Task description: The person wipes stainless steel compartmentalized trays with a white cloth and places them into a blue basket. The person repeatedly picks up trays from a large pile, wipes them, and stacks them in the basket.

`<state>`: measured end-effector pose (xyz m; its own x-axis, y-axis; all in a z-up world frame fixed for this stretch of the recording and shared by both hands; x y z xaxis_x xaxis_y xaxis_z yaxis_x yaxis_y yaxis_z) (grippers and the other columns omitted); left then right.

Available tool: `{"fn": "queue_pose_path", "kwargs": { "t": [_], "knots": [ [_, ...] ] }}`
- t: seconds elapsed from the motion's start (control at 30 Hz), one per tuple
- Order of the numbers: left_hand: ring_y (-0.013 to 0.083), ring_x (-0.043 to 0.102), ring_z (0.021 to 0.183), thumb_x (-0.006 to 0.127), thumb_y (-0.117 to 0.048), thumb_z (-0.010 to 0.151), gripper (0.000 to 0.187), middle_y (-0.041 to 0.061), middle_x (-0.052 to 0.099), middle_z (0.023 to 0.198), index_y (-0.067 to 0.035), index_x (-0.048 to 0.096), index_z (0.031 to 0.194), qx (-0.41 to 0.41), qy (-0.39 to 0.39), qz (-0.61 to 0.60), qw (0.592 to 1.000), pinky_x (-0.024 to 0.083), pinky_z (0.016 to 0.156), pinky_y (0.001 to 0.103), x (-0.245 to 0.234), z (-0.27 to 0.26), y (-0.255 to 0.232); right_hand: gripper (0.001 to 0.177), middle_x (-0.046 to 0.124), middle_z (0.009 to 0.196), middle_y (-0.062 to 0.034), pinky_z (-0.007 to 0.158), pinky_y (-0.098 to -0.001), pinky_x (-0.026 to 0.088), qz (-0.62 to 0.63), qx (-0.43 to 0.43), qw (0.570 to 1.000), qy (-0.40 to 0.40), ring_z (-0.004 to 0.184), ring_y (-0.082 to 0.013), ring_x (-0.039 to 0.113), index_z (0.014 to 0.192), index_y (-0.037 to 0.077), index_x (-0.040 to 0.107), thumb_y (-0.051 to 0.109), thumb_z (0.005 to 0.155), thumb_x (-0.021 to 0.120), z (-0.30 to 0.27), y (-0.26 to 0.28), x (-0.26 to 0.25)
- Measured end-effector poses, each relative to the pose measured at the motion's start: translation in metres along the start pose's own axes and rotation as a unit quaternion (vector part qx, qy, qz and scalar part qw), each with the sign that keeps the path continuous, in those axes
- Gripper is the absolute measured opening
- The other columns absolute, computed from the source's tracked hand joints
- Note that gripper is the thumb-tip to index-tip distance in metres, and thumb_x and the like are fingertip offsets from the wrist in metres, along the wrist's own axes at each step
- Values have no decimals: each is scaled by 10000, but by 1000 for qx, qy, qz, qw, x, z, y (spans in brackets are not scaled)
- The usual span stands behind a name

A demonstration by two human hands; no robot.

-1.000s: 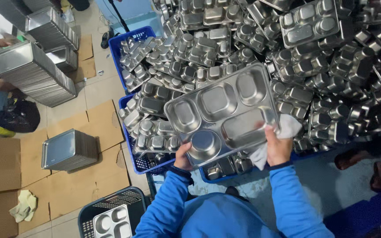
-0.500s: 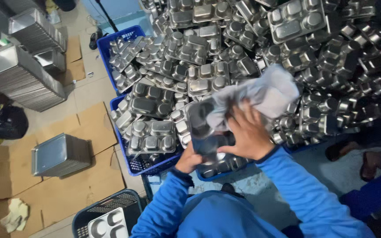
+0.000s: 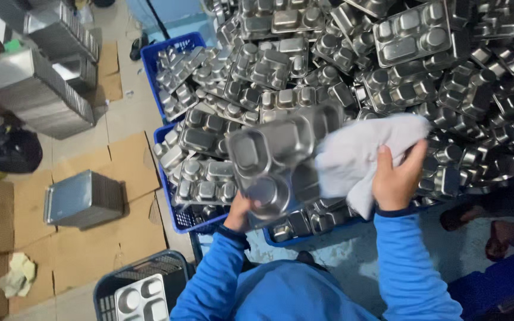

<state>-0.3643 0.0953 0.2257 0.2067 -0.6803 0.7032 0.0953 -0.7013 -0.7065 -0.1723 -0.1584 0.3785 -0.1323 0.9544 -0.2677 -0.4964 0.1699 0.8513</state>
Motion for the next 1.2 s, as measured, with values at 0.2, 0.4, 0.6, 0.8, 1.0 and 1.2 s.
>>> {"fn": "queue_pose_path", "kwargs": {
  "t": [0.2, 0.4, 0.6, 0.8, 1.0, 1.2],
  "knots": [
    [257, 670, 1082, 634, -88, 774, 630, 126, 669, 1210, 16, 522, 1385, 27, -59, -58, 996, 551, 940, 389, -16, 15, 35, 583, 636, 1009, -225, 791, -511, 471, -302, -225, 884, 276, 911, -418, 600, 877, 25, 635, 584, 742, 731, -53, 35, 68],
    [209, 651, 1052, 649, -80, 706, 674, 84, 658, 1181, -1, 544, 1367, 84, -36, 22, 996, 535, 923, 328, -11, 15, 26, 479, 680, 1012, -75, 929, -491, 477, -463, -120, 794, 375, 1034, -285, 622, 951, 173, 741, 629, 843, 641, -41, -11, 53],
    [198, 612, 1027, 656, -102, 724, 637, 87, 655, 1142, 31, 577, 1342, 81, -4, 92, 992, 489, 905, 310, 5, 25, 12, 253, 714, 1053, -88, 892, -453, 522, -355, -45, 872, 333, 1009, -308, 669, 1020, 150, 749, 322, 858, 660, -59, -53, 70],
    [249, 610, 1171, 700, -171, 803, 682, 119, 627, 1276, -8, 469, 1423, 41, -76, -15, 996, 483, 1038, 385, 43, 25, 19, 416, 685, 1087, -127, 968, -450, 503, -117, -109, 968, 192, 1075, -314, 657, 1065, 45, 650, 409, 864, 674, -96, 3, 88],
    [200, 466, 1412, 721, -289, 917, 835, 108, 494, 1535, -3, 319, 1591, 125, 3, 117, 985, 338, 1198, 349, 58, 27, 24, 297, 701, 969, -163, 880, -498, 494, -320, -243, 853, 332, 950, -369, 668, 1059, 30, 660, 166, 798, 700, -123, 33, 95],
    [275, 539, 1301, 637, -563, 973, 870, 149, 559, 1452, 16, 371, 1566, 44, -29, -140, 989, 407, 1117, 434, 32, -9, 92, 347, 733, 1024, -125, 794, -351, 568, 293, 379, 813, 329, 888, -211, 698, 1211, -26, 684, 63, 882, 614, -103, -17, 93]
  ]
}}
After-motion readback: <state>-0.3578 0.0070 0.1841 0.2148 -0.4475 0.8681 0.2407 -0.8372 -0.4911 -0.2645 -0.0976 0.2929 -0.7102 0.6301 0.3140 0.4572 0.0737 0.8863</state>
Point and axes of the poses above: each hand's wrist, its own z-axis towards the middle knuckle, its own x-axis out of the palm, y = z × x, the point moved 2 cm from there along z, towards the middle knuckle
